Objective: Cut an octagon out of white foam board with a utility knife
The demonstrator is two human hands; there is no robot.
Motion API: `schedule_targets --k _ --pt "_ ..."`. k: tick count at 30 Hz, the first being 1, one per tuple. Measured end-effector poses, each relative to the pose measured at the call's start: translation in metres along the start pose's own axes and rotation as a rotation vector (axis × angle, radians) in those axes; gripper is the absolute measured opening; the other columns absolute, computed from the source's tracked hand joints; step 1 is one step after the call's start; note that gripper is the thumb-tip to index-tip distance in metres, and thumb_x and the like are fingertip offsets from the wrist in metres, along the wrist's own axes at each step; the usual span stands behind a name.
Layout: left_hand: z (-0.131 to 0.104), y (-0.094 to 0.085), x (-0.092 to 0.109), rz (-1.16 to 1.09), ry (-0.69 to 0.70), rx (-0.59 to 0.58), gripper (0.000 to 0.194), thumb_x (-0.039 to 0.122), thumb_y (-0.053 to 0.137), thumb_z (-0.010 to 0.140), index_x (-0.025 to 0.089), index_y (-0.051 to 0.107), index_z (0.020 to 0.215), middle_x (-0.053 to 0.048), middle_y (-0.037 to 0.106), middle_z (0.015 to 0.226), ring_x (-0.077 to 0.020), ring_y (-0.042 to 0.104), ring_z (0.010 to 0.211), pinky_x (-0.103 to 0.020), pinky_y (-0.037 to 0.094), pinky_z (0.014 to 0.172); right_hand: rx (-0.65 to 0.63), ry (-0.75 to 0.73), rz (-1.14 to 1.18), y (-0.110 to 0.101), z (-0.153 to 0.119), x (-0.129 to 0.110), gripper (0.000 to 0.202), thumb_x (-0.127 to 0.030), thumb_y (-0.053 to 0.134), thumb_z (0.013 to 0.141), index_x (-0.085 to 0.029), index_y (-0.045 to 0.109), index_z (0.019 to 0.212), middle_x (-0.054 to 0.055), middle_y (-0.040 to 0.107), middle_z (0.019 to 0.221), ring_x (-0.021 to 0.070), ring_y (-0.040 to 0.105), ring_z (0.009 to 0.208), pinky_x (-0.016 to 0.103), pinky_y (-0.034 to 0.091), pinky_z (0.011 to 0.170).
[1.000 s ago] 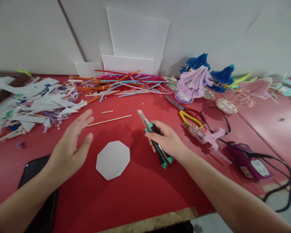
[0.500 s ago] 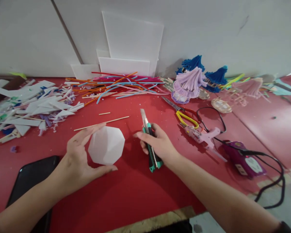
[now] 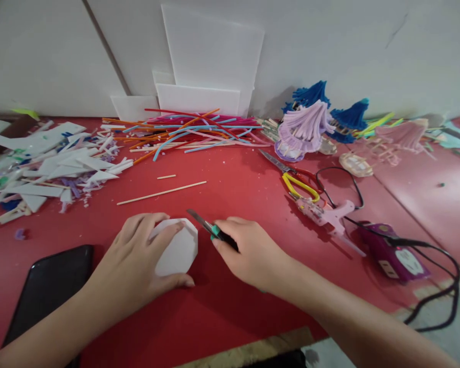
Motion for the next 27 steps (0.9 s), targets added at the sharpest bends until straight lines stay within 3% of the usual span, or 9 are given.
schedule_targets --k 3,6,12,17,27 --pt "-0.001 0.001 0.004 -0.002 0.053 0.025 0.079 0.064 0.077 0.062 0.009 0.059 0.116 -0.025 0.055 0.126 -0.0442 0.049 0.116 -0.059 0.047 0.091 0.021 -0.074 -0.225 0.0 -0.006 -0.006 0.041 -0.016 0.044 0.091 -0.016 0.056 0.13 0.015 0.069 0.11 0.0282 0.067 0.097 0.044 0.052 0.083" --pt "-0.001 0.005 0.005 -0.074 0.079 -0.002 0.068 0.055 0.073 0.073 0.01 0.055 0.12 -0.02 0.06 0.122 -0.0378 0.055 0.113 -0.053 0.049 0.094 0.0 -0.096 -0.303 0.005 -0.007 -0.009 0.05 -0.015 0.043 0.091 -0.02 0.048 0.141 0.014 0.07 0.108 0.0258 0.069 0.09 0.041 0.054 0.078" --pt "-0.001 0.009 0.009 -0.013 0.112 -0.041 0.064 0.04 0.078 0.07 0.008 0.054 0.121 -0.018 0.063 0.119 -0.035 0.059 0.107 -0.048 0.053 0.09 -0.032 -0.142 -0.357 0.007 -0.003 -0.014 0.05 -0.015 0.046 0.091 -0.022 0.051 0.14 0.011 0.07 0.099 0.0208 0.067 0.079 0.032 0.053 0.07" --pt "-0.002 0.01 0.013 -0.014 0.157 -0.061 0.056 0.033 0.07 0.075 0.006 0.054 0.121 -0.018 0.064 0.119 -0.0324 0.06 0.107 -0.045 0.053 0.092 -0.08 -0.171 -0.349 0.007 -0.003 -0.013 0.05 -0.013 0.045 0.091 -0.021 0.053 0.139 0.01 0.068 0.09 0.0192 0.065 0.074 0.031 0.052 0.069" --pt "-0.002 0.011 0.012 -0.032 0.196 -0.022 0.051 0.034 0.065 0.079 0.006 0.055 0.121 -0.017 0.065 0.118 -0.032 0.061 0.108 -0.043 0.053 0.092 -0.074 -0.189 -0.33 0.007 -0.002 -0.012 0.05 -0.012 0.046 0.09 -0.023 0.054 0.138 0.008 0.067 0.088 0.0175 0.063 0.071 0.028 0.052 0.067"
Point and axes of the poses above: each hand's wrist, its own z-axis towards the middle knuckle, its own y-axis out of the palm, x = y × z, the point moved 4 cm from there along z, towards the middle knuckle
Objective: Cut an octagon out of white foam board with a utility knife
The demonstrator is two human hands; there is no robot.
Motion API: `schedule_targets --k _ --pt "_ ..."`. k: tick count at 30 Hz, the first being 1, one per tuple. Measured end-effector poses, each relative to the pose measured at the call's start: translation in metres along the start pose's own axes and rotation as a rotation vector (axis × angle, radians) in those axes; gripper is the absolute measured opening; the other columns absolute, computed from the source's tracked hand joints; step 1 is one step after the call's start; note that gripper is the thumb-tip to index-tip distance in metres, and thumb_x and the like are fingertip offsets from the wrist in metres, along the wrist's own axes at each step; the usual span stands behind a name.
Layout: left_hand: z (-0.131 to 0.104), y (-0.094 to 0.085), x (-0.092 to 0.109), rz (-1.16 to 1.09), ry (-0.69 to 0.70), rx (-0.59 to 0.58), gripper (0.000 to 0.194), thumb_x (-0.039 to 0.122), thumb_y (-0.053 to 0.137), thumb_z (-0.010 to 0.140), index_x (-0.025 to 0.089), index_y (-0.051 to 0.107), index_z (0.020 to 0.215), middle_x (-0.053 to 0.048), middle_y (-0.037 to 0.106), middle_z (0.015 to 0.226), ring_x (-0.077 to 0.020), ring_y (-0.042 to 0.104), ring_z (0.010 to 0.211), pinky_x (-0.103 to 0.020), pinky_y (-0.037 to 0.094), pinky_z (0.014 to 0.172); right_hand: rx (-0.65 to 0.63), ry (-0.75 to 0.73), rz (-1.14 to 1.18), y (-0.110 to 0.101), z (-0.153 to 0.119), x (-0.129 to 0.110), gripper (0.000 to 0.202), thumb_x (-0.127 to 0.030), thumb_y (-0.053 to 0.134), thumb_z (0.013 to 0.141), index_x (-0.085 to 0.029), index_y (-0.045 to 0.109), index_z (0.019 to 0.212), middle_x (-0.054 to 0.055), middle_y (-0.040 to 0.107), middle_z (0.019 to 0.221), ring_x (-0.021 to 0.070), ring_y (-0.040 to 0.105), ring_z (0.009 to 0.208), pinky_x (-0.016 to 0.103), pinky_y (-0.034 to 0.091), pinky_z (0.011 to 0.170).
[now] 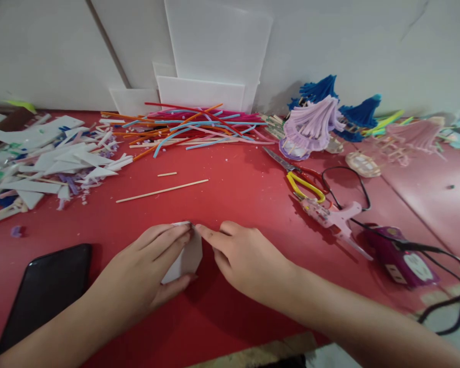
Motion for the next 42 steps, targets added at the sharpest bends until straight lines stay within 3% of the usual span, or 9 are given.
schedule_targets --k 10,18,25,34,42 --pt "0.0014 -0.0027 0.0019 -0.009 0.025 0.053 0.049 0.031 0.066 0.079 0.004 0.057 0.118 -0.019 0.066 0.111 -0.0317 0.062 0.104 -0.042 0.053 0.091 -0.002 -0.004 0.029 0.0009 -0.001 0.0012 0.05 -0.013 0.044 0.091 -0.023 0.052 0.139 0.007 0.066 0.088 0.017 0.062 0.071 0.029 0.051 0.068" --pt "0.0032 -0.0049 0.0019 0.037 0.024 0.031 0.049 0.032 0.068 0.075 0.005 0.057 0.114 -0.017 0.067 0.112 -0.0308 0.063 0.102 -0.041 0.055 0.089 -0.12 0.058 -0.025 0.0034 0.0008 -0.003 0.057 -0.01 0.043 0.089 -0.021 0.044 0.145 0.008 0.061 0.087 0.0193 0.062 0.073 0.032 0.049 0.068" --pt "0.0031 -0.0056 0.0029 0.017 0.007 0.06 0.057 0.03 0.077 0.065 0.002 0.059 0.112 -0.017 0.068 0.11 -0.0312 0.063 0.099 -0.041 0.056 0.087 -0.18 0.077 -0.139 0.0032 0.0022 -0.0076 0.058 -0.011 0.044 0.091 -0.022 0.039 0.148 0.008 0.062 0.09 0.0173 0.061 0.067 0.028 0.042 0.058" --pt "0.003 -0.0027 0.0025 -0.005 -0.021 0.035 0.058 0.034 0.078 0.066 0.004 0.06 0.112 -0.016 0.068 0.112 -0.0304 0.063 0.101 -0.04 0.055 0.09 -0.113 0.088 -0.067 0.0054 0.004 -0.0071 0.054 -0.012 0.04 0.091 -0.023 0.046 0.144 0.008 0.062 0.09 0.0178 0.061 0.071 0.029 0.046 0.064" --pt "0.0051 -0.0046 0.0016 0.037 0.011 0.065 0.066 0.034 0.085 0.057 0.004 0.06 0.111 -0.015 0.069 0.108 -0.0302 0.065 0.095 -0.039 0.058 0.082 -0.142 0.066 -0.063 0.0044 0.0041 -0.0068 0.057 -0.01 0.04 0.09 -0.02 0.042 0.146 0.009 0.062 0.087 0.0197 0.062 0.071 0.032 0.046 0.064"
Point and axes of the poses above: each hand's wrist, its own z-axis towards the middle knuckle, its own y-axis out of the palm, x = y × z, the point moved 4 cm from there along z, towards the middle knuckle
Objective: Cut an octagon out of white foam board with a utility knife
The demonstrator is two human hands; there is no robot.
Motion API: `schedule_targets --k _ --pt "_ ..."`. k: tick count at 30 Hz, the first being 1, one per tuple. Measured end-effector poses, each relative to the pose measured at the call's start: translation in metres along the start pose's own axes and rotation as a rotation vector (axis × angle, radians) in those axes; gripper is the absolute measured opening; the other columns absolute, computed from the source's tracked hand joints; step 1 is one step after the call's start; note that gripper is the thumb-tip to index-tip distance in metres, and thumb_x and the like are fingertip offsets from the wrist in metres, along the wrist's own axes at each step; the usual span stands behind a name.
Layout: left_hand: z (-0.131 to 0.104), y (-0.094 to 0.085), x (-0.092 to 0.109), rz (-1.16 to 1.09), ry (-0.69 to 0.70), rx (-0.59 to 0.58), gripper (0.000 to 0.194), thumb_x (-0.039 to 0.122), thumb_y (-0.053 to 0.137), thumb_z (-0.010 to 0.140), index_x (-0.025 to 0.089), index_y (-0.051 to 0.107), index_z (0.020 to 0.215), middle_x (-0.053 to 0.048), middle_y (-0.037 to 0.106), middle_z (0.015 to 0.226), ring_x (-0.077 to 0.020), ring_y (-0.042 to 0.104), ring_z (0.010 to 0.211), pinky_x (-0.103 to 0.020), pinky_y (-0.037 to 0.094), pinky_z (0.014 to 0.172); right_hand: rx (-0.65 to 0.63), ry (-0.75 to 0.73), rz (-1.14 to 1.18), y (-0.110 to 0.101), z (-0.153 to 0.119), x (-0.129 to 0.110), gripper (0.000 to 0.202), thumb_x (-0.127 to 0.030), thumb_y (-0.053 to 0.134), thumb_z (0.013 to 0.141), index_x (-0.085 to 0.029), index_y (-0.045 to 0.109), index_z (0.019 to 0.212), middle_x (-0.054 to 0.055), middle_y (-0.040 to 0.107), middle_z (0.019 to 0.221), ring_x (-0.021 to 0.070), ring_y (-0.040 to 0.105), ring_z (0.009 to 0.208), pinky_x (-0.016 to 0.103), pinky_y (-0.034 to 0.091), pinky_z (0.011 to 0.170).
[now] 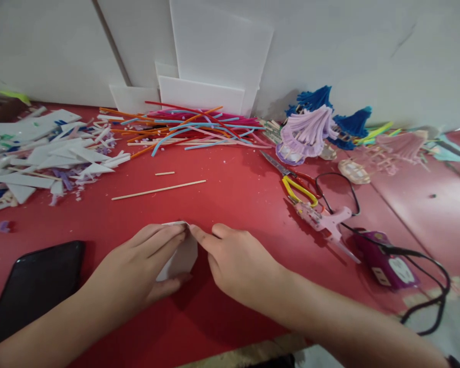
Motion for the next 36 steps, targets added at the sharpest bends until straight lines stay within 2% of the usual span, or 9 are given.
schedule_targets --k 7,12,18,23,28,30,33,35,36 --pt "-0.003 0.005 0.002 0.059 0.002 -0.016 0.074 0.039 0.087 0.054 0.003 0.061 0.112 -0.013 0.069 0.107 -0.03 0.064 0.096 -0.037 0.057 0.083 -0.019 -0.007 0.002 -0.005 0.007 -0.005 0.057 -0.01 0.042 0.09 -0.017 0.042 0.146 0.01 0.064 0.09 0.0208 0.063 0.075 0.032 0.047 0.066" --pt "-0.003 0.008 0.003 0.075 -0.007 0.035 0.073 0.041 0.087 0.053 0.003 0.062 0.111 -0.012 0.07 0.105 -0.0292 0.063 0.095 -0.036 0.055 0.084 -0.037 -0.011 -0.026 -0.002 0.005 -0.004 0.058 -0.009 0.041 0.089 -0.016 0.041 0.146 0.011 0.065 0.09 0.0212 0.064 0.075 0.032 0.047 0.065" --pt "-0.004 0.01 0.001 0.077 0.016 0.026 0.061 0.046 0.08 0.066 0.005 0.063 0.109 -0.013 0.07 0.108 -0.0285 0.063 0.095 -0.037 0.052 0.087 -0.006 -0.052 -0.008 0.006 -0.015 0.003 0.059 -0.007 0.037 0.086 -0.013 0.044 0.144 0.011 0.065 0.089 0.0207 0.064 0.075 0.033 0.05 0.068" --pt "-0.008 0.013 -0.001 0.042 -0.006 -0.001 0.061 0.045 0.073 0.075 0.006 0.058 0.119 -0.014 0.067 0.117 -0.0283 0.06 0.104 -0.037 0.049 0.093 0.062 -0.038 0.034 0.011 -0.034 0.007 0.058 -0.006 0.037 0.085 -0.015 0.05 0.141 0.009 0.067 0.088 0.0174 0.063 0.072 0.029 0.052 0.068" --pt "-0.007 0.006 -0.001 0.008 -0.054 -0.068 0.061 0.045 0.072 0.077 0.009 0.055 0.122 -0.014 0.066 0.118 -0.0286 0.061 0.104 -0.039 0.051 0.088 0.095 -0.026 0.128 0.012 -0.05 0.017 0.056 -0.007 0.04 0.086 -0.019 0.052 0.139 0.009 0.07 0.093 0.0187 0.067 0.08 0.031 0.055 0.073" --pt "-0.001 0.001 -0.003 -0.046 -0.087 -0.166 0.052 0.041 0.07 0.08 0.013 0.056 0.122 -0.013 0.065 0.119 -0.0282 0.06 0.103 -0.039 0.051 0.087 0.099 -0.031 0.198 0.009 -0.052 0.025 0.052 -0.009 0.041 0.088 -0.02 0.054 0.138 0.01 0.071 0.096 0.0191 0.068 0.084 0.032 0.055 0.077" --pt "0.015 -0.002 -0.011 -0.156 -0.16 -0.35 0.023 0.025 0.058 0.09 0.019 0.061 0.112 -0.008 0.066 0.111 -0.0265 0.061 0.099 -0.04 0.049 0.085 0.173 -0.047 0.336 -0.001 -0.042 0.039 0.045 -0.015 0.046 0.091 -0.022 0.058 0.134 0.01 0.072 0.104 0.0204 0.068 0.094 0.035 0.054 0.086" --pt "0.031 -0.005 -0.023 -0.162 -0.214 -0.358 0.019 0.019 0.046 0.095 0.017 0.063 0.103 -0.009 0.066 0.101 -0.0259 0.062 0.092 -0.04 0.048 0.079 0.281 -0.008 0.475 -0.009 -0.027 0.047 0.042 -0.021 0.052 0.09 -0.023 0.06 0.131 0.01 0.07 0.114 0.0224 0.065 0.105 0.038 0.051 0.093" --pt "0.039 -0.006 -0.03 -0.166 -0.233 -0.358 0.02 0.016 0.043 0.094 0.016 0.063 0.099 -0.009 0.065 0.1 -0.0254 0.062 0.091 -0.039 0.048 0.077 0.327 0.04 0.569 -0.01 -0.018 0.052 0.042 -0.024 0.055 0.089 -0.024 0.061 0.13 0.009 0.07 0.113 0.0228 0.066 0.103 0.038 0.052 0.09"
Point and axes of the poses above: each hand's wrist, its own z-axis towards the middle knuckle, its own y-axis out of the palm, x = y × z, the point moved 4 cm from there along z, towards the middle knuckle
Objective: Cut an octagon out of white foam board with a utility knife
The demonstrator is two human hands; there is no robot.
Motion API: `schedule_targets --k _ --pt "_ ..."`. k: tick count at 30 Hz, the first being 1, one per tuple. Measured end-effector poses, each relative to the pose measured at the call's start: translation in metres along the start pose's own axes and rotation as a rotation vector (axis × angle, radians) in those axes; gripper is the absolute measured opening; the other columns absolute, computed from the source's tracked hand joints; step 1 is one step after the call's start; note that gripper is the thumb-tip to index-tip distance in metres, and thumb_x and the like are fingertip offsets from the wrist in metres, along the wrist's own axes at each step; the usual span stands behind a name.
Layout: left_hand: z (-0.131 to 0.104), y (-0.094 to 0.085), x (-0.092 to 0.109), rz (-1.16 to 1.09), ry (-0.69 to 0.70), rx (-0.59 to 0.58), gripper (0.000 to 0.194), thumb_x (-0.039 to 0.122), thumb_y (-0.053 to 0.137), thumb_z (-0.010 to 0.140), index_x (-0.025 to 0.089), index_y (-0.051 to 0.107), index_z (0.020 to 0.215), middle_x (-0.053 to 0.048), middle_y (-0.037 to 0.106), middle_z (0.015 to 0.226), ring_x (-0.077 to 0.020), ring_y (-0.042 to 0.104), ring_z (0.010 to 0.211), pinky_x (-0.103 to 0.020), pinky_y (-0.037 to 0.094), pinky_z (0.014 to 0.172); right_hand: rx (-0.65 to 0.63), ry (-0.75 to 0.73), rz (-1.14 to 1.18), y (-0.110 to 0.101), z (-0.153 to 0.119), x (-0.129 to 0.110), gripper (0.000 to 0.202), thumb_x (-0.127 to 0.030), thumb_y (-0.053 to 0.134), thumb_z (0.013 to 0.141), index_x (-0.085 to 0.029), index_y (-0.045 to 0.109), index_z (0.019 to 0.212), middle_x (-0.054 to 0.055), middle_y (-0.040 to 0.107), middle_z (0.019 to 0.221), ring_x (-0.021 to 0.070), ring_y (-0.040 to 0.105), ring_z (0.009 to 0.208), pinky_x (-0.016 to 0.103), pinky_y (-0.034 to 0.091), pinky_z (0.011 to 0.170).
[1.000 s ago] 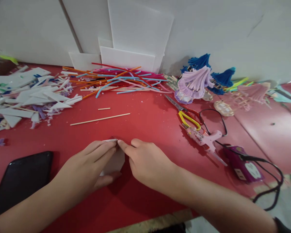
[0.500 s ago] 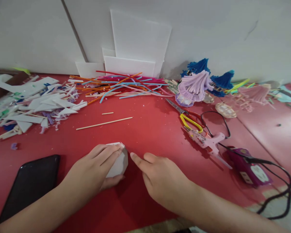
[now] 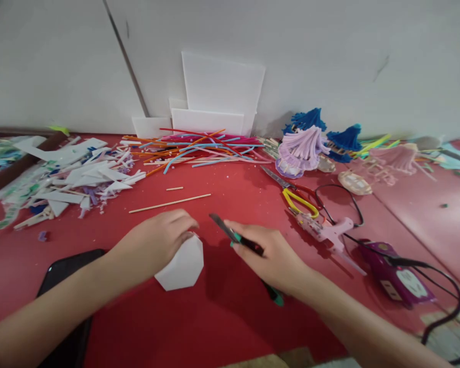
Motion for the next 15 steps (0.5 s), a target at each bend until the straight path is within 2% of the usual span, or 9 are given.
schedule_targets --k 2,3,5,7,10,13,15 --pt "0.017 -0.006 -0.009 -0.034 0.0 -0.027 0.016 0.014 0.047 0.092 0.017 0.063 0.094 -0.008 0.064 0.098 -0.0227 0.062 0.089 -0.035 0.048 0.073 0.054 0.126 0.208 0.003 0.018 0.007 0.046 -0.029 0.059 0.086 -0.026 0.059 0.132 0.004 0.072 0.091 0.0194 0.069 0.076 0.033 0.057 0.068" --pt "0.023 -0.008 -0.012 -0.055 0.012 -0.059 0.013 0.013 0.051 0.09 0.018 0.063 0.093 -0.006 0.065 0.096 -0.0209 0.063 0.087 -0.033 0.048 0.072 0.056 0.188 0.322 0.007 0.025 0.011 0.05 -0.031 0.06 0.085 -0.027 0.057 0.134 0.0 0.068 0.077 0.0162 0.065 0.06 0.03 0.055 0.054" --pt "0.033 -0.009 -0.017 -0.095 0.045 -0.129 0.008 0.015 0.059 0.087 0.019 0.064 0.091 -0.003 0.066 0.095 -0.0187 0.063 0.086 -0.031 0.049 0.071 0.058 0.258 0.492 0.013 0.035 0.016 0.056 -0.031 0.063 0.081 -0.026 0.054 0.136 -0.006 0.058 0.061 0.012 0.057 0.045 0.025 0.049 0.043" --pt "0.037 -0.01 -0.018 -0.123 0.076 -0.195 0.006 0.021 0.062 0.088 0.018 0.064 0.093 -0.002 0.066 0.096 -0.0176 0.063 0.086 -0.032 0.051 0.073 0.048 0.271 0.552 0.016 0.039 0.019 0.06 -0.032 0.065 0.079 -0.024 0.054 0.137 -0.007 0.055 0.058 0.0107 0.055 0.043 0.023 0.048 0.041" --pt "0.036 -0.01 -0.017 -0.144 0.109 -0.259 0.015 0.029 0.06 0.092 0.015 0.063 0.094 -0.003 0.066 0.096 -0.0168 0.063 0.086 -0.037 0.053 0.077 0.036 0.271 0.573 0.016 0.04 0.022 0.062 -0.034 0.065 0.078 -0.023 0.053 0.138 -0.007 0.056 0.06 0.0106 0.056 0.044 0.023 0.048 0.041" --pt "0.031 -0.011 -0.015 -0.146 0.122 -0.269 0.006 0.022 0.061 0.089 0.017 0.064 0.091 -0.002 0.067 0.091 -0.0174 0.063 0.084 -0.034 0.051 0.075 0.025 0.271 0.589 0.015 0.041 0.023 0.063 -0.035 0.065 0.079 -0.023 0.05 0.14 -0.008 0.055 0.057 0.0108 0.056 0.043 0.024 0.049 0.042" --pt "0.027 -0.012 -0.015 -0.149 0.115 -0.261 0.006 0.016 0.06 0.084 0.019 0.065 0.087 -0.002 0.068 0.086 -0.0177 0.064 0.079 -0.03 0.048 0.067 0.013 0.27 0.596 0.015 0.043 0.023 0.064 -0.035 0.065 0.08 -0.022 0.049 0.141 -0.008 0.054 0.058 0.011 0.056 0.043 0.024 0.05 0.042"
Point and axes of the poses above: each hand's wrist, its own z-axis towards the middle knuckle, its own y-axis out of the palm, x = y × z, the point moved 4 cm from there along z, towards the middle knuckle
